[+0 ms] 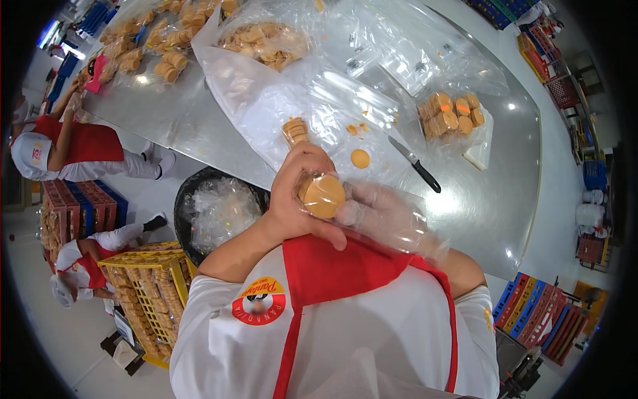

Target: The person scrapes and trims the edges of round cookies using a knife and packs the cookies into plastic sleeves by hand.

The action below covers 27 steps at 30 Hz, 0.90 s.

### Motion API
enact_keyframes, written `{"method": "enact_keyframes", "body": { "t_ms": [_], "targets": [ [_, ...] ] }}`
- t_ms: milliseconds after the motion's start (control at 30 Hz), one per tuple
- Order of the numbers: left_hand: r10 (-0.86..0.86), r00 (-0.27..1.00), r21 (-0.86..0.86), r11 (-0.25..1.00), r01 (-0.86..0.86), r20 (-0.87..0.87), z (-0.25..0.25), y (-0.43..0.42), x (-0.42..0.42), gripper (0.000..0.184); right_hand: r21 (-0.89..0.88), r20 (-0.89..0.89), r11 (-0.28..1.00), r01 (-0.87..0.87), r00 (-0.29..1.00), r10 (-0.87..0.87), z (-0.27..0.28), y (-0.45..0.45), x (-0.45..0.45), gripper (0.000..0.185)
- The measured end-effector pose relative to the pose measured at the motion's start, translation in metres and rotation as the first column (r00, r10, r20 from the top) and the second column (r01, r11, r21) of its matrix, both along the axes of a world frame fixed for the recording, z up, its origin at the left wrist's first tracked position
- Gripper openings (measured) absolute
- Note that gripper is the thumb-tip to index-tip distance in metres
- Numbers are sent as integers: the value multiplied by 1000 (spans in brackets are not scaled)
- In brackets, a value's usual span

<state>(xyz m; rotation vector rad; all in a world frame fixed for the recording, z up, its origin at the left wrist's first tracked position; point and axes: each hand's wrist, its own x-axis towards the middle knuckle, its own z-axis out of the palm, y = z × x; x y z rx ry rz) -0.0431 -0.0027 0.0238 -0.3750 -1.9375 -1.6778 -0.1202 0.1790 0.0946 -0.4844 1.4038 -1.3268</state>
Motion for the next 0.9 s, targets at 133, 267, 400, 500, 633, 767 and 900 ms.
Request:
{"method": "enact_keyframes", "body": {
  "t_ms": [133, 267, 400, 500, 633, 767, 900],
  "targets": [
    [100, 995, 399, 913, -85, -16, 12, 24, -4, 84, -50, 586, 986, 158, 804, -99, 1, 3, -15, 22],
    [-92, 995, -152, 984, 96, 35, 20, -1, -1, 58, 52, -250, 980, -193, 948, 200, -5, 4, -25, 16],
    [-46, 986, -18, 999, 50, 159, 17, -1, 1, 48, 37, 272, 997, 65, 959, -72, 7, 4, -24, 22],
    [21, 973, 185, 981, -65, 229, 18, 0, 1, 39, -160, 302, 975, 156, 948, -102, -1, 27, -31, 39],
    [18, 955, 268, 958, -101, 297, 13, -1, 0, 35, -425, 604, 826, 369, 796, -45, 6, 24, -25, 58],
    [-34, 944, 195, 980, -32, 329, 11, 7, -2, 27, -363, 463, 879, 309, 879, -118, 0, 19, -11, 58],
    [-111, 922, 354, 935, -30, 372, 21, 8, -1, 19, -300, 260, 922, 247, 951, -170, 2, 24, -16, 58]
  ]
}}
